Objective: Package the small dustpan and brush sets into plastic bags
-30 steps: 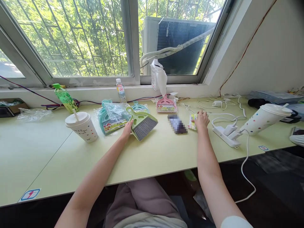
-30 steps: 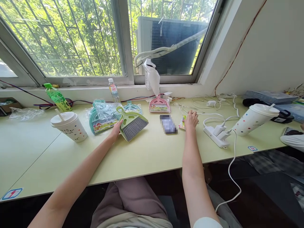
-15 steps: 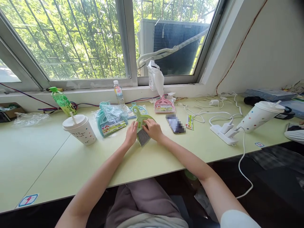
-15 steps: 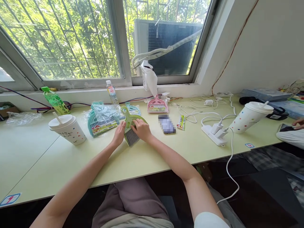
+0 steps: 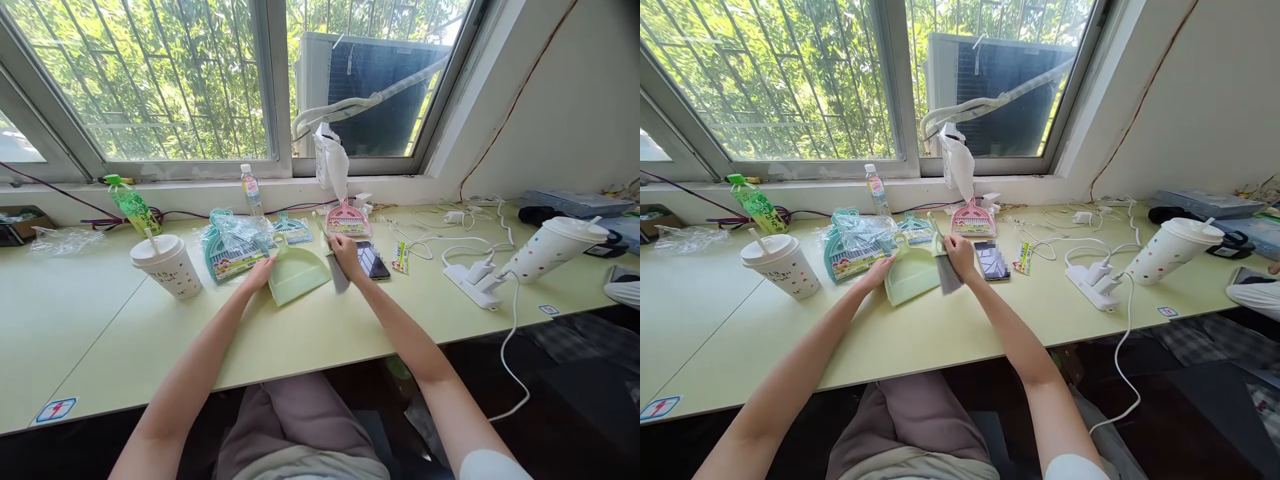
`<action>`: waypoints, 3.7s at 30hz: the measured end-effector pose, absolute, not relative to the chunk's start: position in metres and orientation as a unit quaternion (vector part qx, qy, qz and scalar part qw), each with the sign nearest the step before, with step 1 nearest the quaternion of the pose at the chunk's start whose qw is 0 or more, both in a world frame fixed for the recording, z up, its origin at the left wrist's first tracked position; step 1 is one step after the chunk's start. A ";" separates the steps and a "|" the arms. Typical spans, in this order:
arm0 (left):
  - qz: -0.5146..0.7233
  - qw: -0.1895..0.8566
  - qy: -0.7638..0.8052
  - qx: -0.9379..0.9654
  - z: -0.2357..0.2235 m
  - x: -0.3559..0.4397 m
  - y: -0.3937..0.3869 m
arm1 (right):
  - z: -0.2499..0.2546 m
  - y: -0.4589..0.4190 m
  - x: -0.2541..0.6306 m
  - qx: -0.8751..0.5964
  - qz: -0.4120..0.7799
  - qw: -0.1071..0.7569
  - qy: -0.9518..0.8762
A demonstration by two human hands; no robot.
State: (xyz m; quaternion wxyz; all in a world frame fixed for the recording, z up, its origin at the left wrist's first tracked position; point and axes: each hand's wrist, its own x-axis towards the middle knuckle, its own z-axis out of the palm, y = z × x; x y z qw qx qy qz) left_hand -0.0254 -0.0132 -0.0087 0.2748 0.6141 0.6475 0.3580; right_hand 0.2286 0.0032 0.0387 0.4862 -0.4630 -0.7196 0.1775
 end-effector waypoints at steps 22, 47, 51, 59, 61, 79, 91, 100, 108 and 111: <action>0.170 0.043 0.708 0.685 0.008 -0.032 -0.030 | 0.024 0.026 0.251 -0.620 0.115 0.161 -0.760; 0.428 0.538 0.459 0.563 0.006 0.028 -0.051 | 0.028 0.001 0.220 -0.450 0.275 0.300 -0.795; 0.404 0.572 0.480 0.529 0.004 0.029 -0.052 | 0.014 0.011 0.217 -0.430 0.446 0.260 -0.741; 0.407 0.553 0.491 0.536 0.002 0.028 -0.048 | 0.006 0.012 0.213 -0.459 0.477 0.277 -0.696; 0.409 0.540 0.497 0.543 0.002 0.028 -0.048 | 0.007 0.011 0.213 -0.457 0.477 0.279 -0.697; 0.429 0.640 0.481 0.418 0.001 0.018 -0.045 | 0.010 0.066 0.332 -0.651 0.157 0.446 -0.594; 0.629 0.562 0.449 0.296 -0.014 -0.005 -0.015 | -0.050 0.104 0.420 -0.733 0.092 0.215 -0.638; 0.610 0.561 0.469 0.307 -0.013 -0.001 -0.016 | -0.038 0.094 0.440 -0.804 0.039 0.253 -0.536; 0.587 0.564 0.476 0.332 -0.008 0.002 -0.024 | -0.033 0.088 0.438 -0.844 0.035 0.235 -0.481; 0.581 0.567 0.473 0.342 -0.006 0.002 -0.025 | -0.034 0.087 0.435 -0.832 0.038 0.237 -0.501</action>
